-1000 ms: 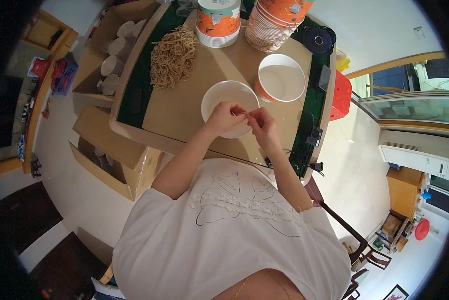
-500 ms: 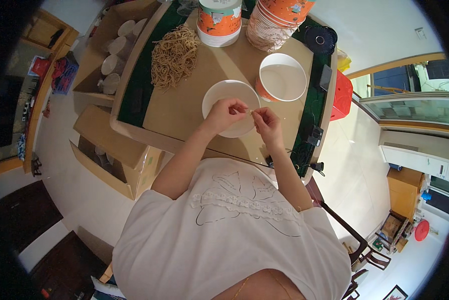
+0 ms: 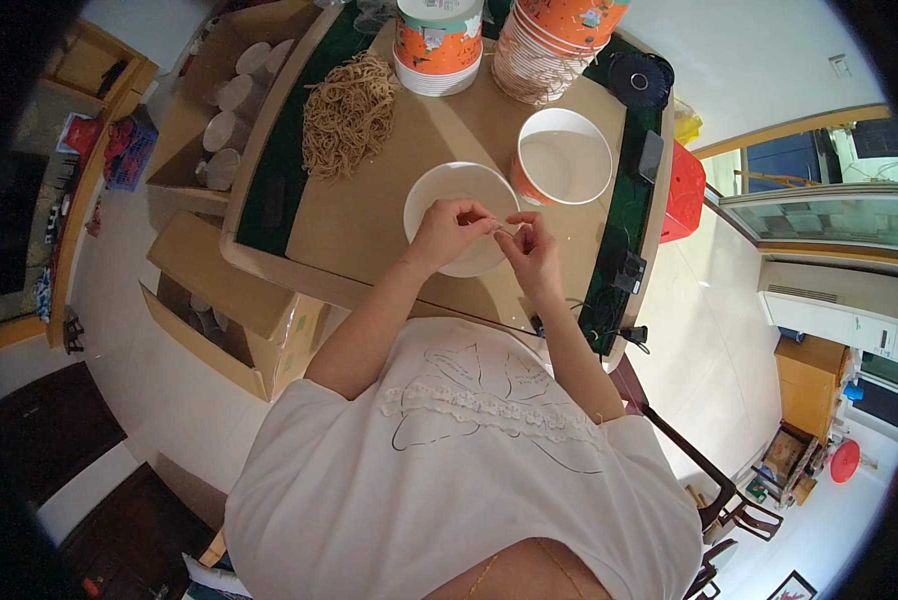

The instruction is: Organizing and preparing paper bowls and rubber bands for packaging.

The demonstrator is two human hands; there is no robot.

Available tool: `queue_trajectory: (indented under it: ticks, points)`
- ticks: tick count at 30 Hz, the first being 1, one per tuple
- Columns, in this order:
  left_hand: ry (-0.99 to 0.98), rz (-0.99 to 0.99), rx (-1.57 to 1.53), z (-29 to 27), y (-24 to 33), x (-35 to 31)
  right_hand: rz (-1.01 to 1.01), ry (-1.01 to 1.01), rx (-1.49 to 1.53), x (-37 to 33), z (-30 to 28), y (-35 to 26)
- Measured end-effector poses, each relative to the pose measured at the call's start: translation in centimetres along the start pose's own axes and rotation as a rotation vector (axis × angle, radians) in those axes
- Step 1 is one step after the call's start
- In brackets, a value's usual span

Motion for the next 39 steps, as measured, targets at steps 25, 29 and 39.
queue_trajectory:
  ticks: [25,29,39]
  points:
    - [0.110,0.044,-0.014,-1.3,-0.7,0.0,-0.198,0.010,-0.068,-0.4,1.2,-1.7]
    - [0.135,0.078,0.054,-1.5,-0.3,-0.3,-0.260,0.018,-0.131,-0.7,0.7,-2.4]
    - [0.058,0.054,0.008,-0.4,-0.5,-0.1,-0.112,0.014,-0.160,-0.6,1.0,-1.0]
Point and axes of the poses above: each hand's wrist, its own x-axis towards the middle knuckle, its own z-axis out of the palm, y = z × x, the point moved 10 cm from there along x, towards the middle knuckle, and after that the axes turned 1 degree about -y, right-handed, at the moved point
